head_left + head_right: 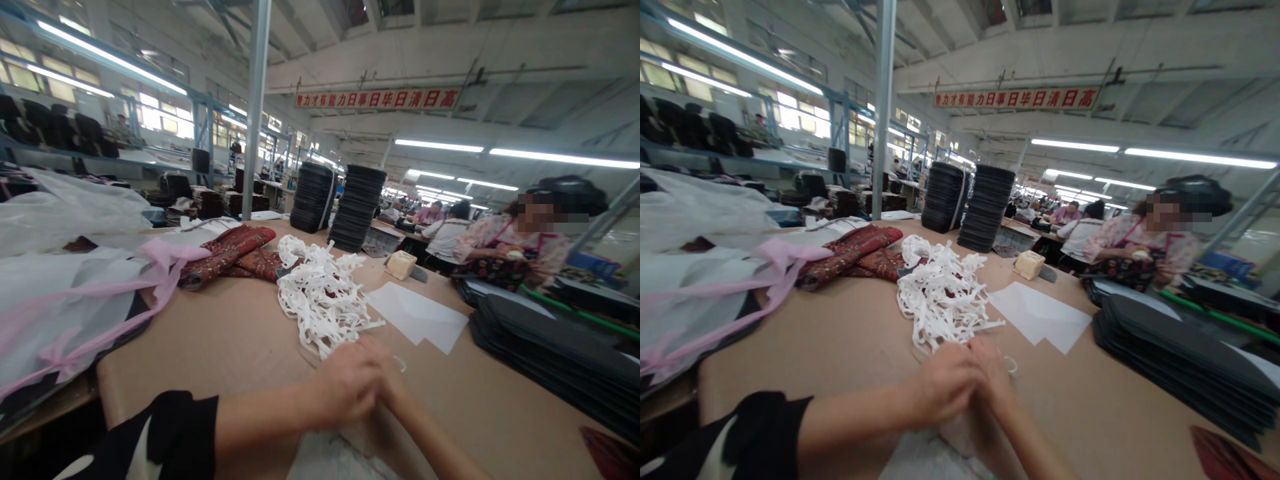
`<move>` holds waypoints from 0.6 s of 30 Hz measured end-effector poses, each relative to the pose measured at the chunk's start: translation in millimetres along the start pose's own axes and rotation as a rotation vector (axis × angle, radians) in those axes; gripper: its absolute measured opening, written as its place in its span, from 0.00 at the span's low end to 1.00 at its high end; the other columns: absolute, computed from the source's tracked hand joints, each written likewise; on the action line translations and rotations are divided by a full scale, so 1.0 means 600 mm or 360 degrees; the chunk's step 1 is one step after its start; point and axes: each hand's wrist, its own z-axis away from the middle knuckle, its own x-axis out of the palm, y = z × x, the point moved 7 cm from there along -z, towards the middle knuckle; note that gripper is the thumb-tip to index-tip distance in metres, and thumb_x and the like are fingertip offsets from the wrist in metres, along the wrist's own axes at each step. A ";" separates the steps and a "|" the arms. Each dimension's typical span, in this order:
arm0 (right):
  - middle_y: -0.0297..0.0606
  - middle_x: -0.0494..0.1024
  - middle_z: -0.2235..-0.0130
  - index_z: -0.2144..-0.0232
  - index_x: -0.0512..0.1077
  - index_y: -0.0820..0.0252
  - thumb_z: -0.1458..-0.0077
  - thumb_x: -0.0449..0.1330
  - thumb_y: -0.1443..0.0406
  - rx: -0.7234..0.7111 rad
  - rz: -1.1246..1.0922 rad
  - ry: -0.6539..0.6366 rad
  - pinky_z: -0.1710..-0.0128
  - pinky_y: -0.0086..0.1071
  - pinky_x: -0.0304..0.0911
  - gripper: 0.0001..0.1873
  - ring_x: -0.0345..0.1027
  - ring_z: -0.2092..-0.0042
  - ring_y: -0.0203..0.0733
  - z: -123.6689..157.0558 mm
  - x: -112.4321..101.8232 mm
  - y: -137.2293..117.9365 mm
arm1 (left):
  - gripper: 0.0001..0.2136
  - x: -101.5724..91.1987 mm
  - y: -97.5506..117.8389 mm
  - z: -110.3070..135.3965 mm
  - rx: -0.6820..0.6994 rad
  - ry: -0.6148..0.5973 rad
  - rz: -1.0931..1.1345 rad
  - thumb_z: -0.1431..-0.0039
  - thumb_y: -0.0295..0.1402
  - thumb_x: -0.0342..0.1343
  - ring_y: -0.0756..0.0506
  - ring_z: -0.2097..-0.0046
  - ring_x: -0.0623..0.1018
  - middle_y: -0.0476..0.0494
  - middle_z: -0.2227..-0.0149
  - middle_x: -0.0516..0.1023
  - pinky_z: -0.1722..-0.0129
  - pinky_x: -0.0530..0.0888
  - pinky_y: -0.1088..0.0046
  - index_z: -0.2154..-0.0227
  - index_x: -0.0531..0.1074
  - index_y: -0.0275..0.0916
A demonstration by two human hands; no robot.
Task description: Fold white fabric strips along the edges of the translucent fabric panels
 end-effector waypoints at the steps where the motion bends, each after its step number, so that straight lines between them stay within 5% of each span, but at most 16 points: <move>1: 0.41 0.74 0.63 0.68 0.69 0.61 0.45 0.49 0.71 0.0031 -0.0028 0.0011 0.60 0.32 0.57 0.09 0.66 0.60 0.44 0.007 -0.005 0.012 | 0.12 -0.012 -0.052 -0.014 -0.0195 0.0014 -0.0137 0.38 0.36 0.49 0.45 0.56 0.72 0.41 0.51 0.68 0.57 0.72 0.62 0.54 0.66 0.39; 4: 0.36 0.73 0.70 0.71 0.67 0.59 0.45 0.48 0.69 0.0189 -0.0086 0.0046 0.68 0.30 0.57 0.08 0.67 0.67 0.41 0.030 -0.026 0.070 | 0.13 -0.046 -0.174 -0.027 -0.0527 0.0037 -0.0381 0.39 0.36 0.51 0.44 0.55 0.72 0.41 0.52 0.69 0.56 0.71 0.59 0.54 0.66 0.37; 8: 0.34 0.72 0.75 0.74 0.65 0.57 0.46 0.48 0.67 0.0501 -0.0095 0.0150 0.70 0.30 0.56 0.08 0.67 0.70 0.42 0.082 -0.080 0.196 | 0.12 -0.064 -0.263 -0.007 -0.0744 -0.0008 -0.0594 0.38 0.33 0.48 0.40 0.49 0.68 0.39 0.49 0.68 0.50 0.64 0.53 0.53 0.66 0.38; 13: 0.36 0.69 0.83 0.86 0.59 0.55 0.55 0.51 0.69 0.0993 -0.0106 0.0299 0.75 0.32 0.54 0.11 0.64 0.77 0.43 0.196 -0.188 0.362 | 0.17 -0.061 -0.297 0.007 -0.0899 -0.0049 -0.0764 0.42 0.30 0.47 0.38 0.44 0.64 0.37 0.44 0.64 0.47 0.56 0.53 0.49 0.64 0.41; 18: 0.35 0.63 0.90 0.92 0.59 0.55 0.62 0.56 0.68 0.1267 -0.0304 0.0329 0.81 0.33 0.52 0.14 0.59 0.85 0.41 0.321 -0.248 0.417 | 0.18 -0.062 -0.287 0.005 -0.0864 -0.0043 -0.0876 0.44 0.27 0.45 0.38 0.45 0.66 0.35 0.46 0.67 0.46 0.55 0.53 0.50 0.65 0.39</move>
